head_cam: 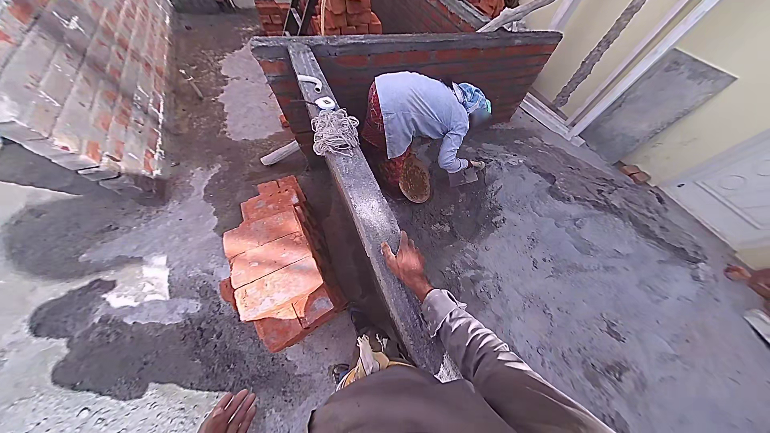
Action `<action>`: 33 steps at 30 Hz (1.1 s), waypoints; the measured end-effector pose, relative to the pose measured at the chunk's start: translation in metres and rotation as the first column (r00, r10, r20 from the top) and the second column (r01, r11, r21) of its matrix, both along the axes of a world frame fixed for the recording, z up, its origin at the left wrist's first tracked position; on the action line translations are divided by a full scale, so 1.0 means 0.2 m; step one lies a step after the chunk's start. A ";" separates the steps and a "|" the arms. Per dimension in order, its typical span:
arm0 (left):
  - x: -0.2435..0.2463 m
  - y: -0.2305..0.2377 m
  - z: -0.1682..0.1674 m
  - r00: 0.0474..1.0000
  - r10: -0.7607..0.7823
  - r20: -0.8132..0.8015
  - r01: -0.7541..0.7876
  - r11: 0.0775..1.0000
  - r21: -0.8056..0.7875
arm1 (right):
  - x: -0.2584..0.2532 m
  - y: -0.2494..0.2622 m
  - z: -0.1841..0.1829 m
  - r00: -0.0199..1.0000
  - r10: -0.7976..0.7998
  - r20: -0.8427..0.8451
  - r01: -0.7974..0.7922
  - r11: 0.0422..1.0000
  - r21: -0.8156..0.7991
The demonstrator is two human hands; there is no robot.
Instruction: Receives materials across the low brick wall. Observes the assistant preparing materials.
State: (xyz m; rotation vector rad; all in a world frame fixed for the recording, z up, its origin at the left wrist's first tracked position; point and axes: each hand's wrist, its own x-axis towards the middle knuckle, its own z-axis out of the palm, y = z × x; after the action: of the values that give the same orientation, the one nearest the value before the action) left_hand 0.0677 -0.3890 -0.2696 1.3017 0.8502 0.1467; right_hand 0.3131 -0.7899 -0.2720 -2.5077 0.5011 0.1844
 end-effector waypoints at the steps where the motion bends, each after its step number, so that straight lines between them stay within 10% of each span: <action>1: 0.00 0.00 0.00 1.000 -0.001 -0.002 0.001 1.000 -0.001 | 0.00 0.00 0.00 1.000 -0.003 0.002 0.003 1.000 0.000; 33: -0.01 -0.01 0.00 1.000 -0.008 0.003 0.008 1.000 0.004 | 0.00 0.00 0.00 1.000 -0.004 0.008 0.004 1.000 0.007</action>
State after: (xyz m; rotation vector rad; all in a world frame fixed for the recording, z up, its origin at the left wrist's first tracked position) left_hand 0.0658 -0.3900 -0.2705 1.3082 0.8430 0.1440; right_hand 0.3129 -0.7899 -0.2725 -2.4991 0.5017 0.1748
